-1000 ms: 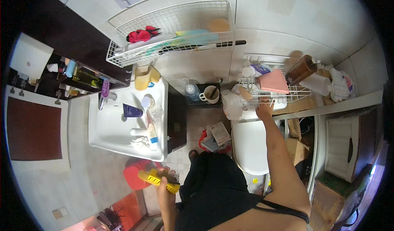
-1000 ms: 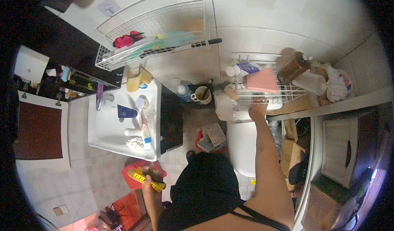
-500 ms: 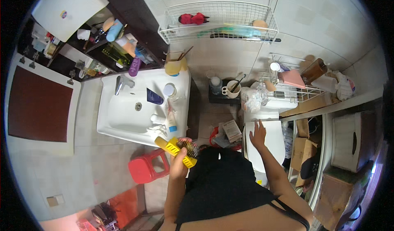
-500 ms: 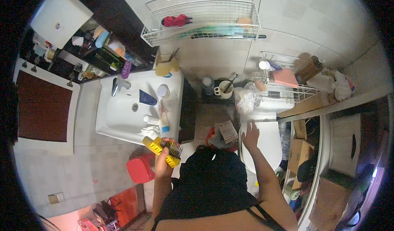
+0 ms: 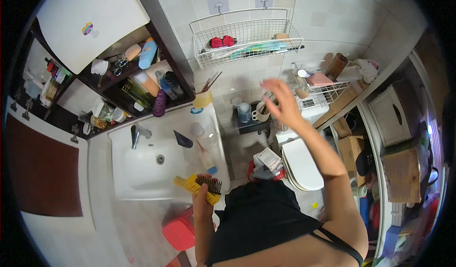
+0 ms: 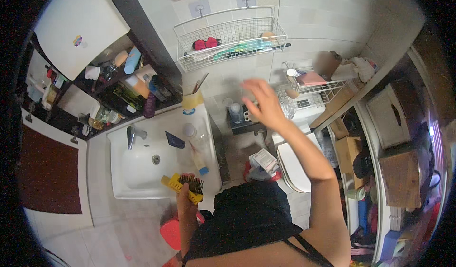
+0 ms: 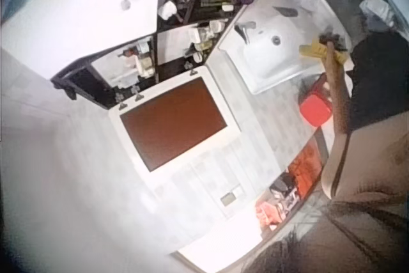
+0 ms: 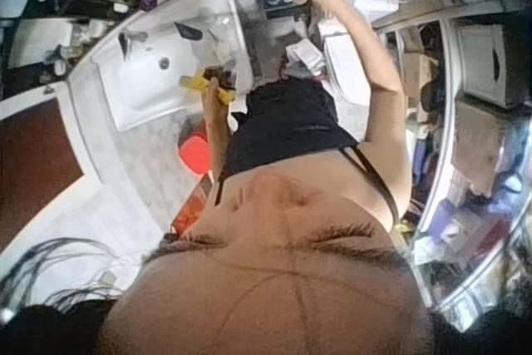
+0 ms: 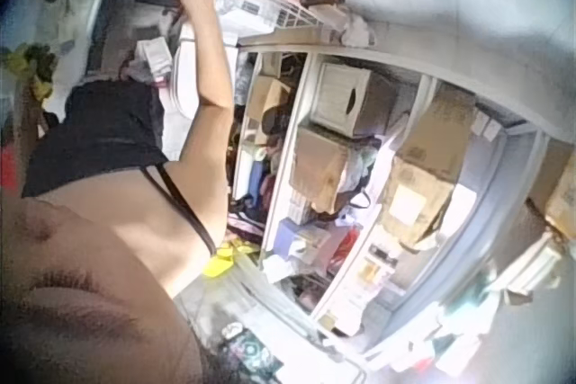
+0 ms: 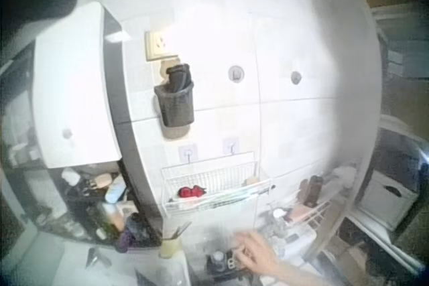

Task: The person tidies a bathroom area by picking up scattered items such as a headband, tubes, and a plastic bag from the floor and surfaces and placing them into a red waste bin and onto a wire shelf.

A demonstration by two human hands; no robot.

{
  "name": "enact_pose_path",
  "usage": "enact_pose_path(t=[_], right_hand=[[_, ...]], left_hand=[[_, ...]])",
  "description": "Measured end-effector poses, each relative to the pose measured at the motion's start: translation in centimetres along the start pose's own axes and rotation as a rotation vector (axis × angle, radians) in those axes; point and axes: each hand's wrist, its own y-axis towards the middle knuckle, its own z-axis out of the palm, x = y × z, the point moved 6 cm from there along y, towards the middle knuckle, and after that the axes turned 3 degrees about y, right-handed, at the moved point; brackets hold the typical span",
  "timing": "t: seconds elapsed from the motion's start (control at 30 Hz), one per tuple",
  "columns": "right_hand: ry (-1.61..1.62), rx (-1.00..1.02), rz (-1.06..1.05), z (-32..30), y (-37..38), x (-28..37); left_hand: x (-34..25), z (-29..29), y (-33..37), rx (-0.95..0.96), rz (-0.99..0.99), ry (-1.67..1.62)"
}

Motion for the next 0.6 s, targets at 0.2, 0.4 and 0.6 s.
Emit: enact_pose_path(t=[0.2, 0.4, 0.6], right_hand=[[-0.206, 0.01, -0.202, 0.5, 15.6, 3.9], [-0.243, 0.454, 0.135, 7.1, 21.4, -3.6], [-0.373, 0.635, 0.224, 8.1, 21.9, -2.8]], left_hand=[[-2.1, -3.8, -0.4, 0.053, -0.03, -0.037], [-2.5, -5.5, -0.8, 0.048, -0.061, -0.089], [-2.4, -6.3, -2.0, -0.006, 0.001, -0.049]])
